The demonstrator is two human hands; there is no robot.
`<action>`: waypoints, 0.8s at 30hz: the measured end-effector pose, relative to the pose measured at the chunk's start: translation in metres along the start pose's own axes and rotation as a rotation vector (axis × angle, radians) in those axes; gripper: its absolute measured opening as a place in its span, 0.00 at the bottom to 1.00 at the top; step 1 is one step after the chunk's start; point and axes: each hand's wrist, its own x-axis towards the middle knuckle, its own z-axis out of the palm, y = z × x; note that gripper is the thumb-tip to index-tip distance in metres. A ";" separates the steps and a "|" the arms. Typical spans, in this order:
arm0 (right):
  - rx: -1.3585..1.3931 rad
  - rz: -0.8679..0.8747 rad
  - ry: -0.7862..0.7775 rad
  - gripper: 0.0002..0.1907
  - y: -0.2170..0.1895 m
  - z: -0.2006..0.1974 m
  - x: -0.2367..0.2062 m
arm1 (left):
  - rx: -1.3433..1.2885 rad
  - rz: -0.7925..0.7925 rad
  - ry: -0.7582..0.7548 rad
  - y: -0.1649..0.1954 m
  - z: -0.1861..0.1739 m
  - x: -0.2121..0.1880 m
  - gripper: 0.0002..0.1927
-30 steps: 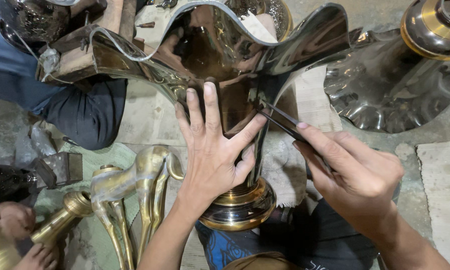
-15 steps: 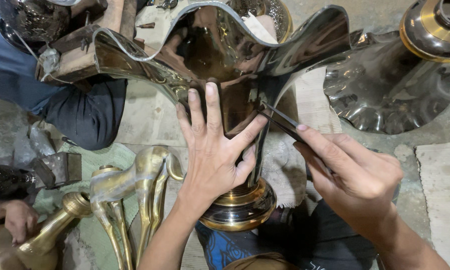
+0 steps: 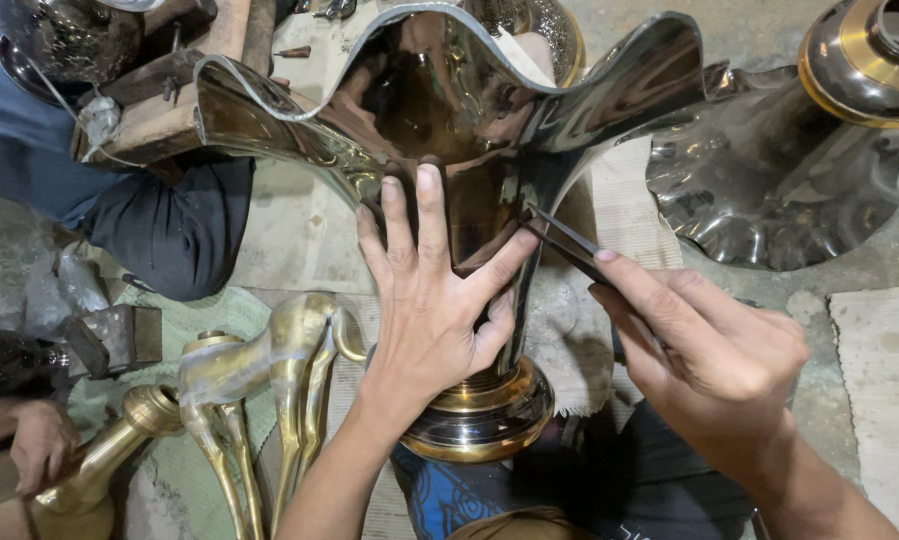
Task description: The person sits on the workshop floor holding a large flared brass vase on their lap and scrapes and trims its rim with a handheld blade, rotating the vase and steadying it with the other hand to work around the edge.
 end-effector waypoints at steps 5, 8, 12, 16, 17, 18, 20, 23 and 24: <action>-0.020 0.013 -0.017 0.16 -0.003 -0.001 0.003 | -0.006 0.005 0.007 0.000 0.001 0.001 0.32; -0.113 -0.027 -0.068 0.19 -0.007 -0.006 0.005 | -0.019 0.008 0.018 -0.001 0.003 0.002 0.31; -0.327 -0.149 -0.162 0.22 -0.019 -0.012 0.009 | -0.041 0.005 0.049 0.000 0.004 0.002 0.30; -0.505 -0.193 -0.186 0.20 -0.036 -0.011 0.012 | -0.054 0.003 0.055 0.001 0.005 0.002 0.30; -0.536 -0.200 -0.171 0.19 -0.040 -0.009 0.012 | -0.058 0.000 0.054 0.001 0.005 0.002 0.30; -0.566 -0.207 -0.155 0.17 -0.043 -0.009 0.012 | -0.062 -0.003 0.053 0.001 0.005 0.002 0.30; -0.560 -0.211 -0.175 0.19 -0.044 -0.009 0.013 | -0.075 -0.003 0.044 0.001 0.005 0.002 0.30; -0.484 -0.168 -0.207 0.22 -0.038 -0.011 0.014 | -0.083 -0.011 0.037 0.001 0.005 0.004 0.30; -0.445 -0.145 -0.219 0.23 -0.034 -0.012 0.013 | -0.082 -0.016 0.033 0.001 0.005 0.004 0.29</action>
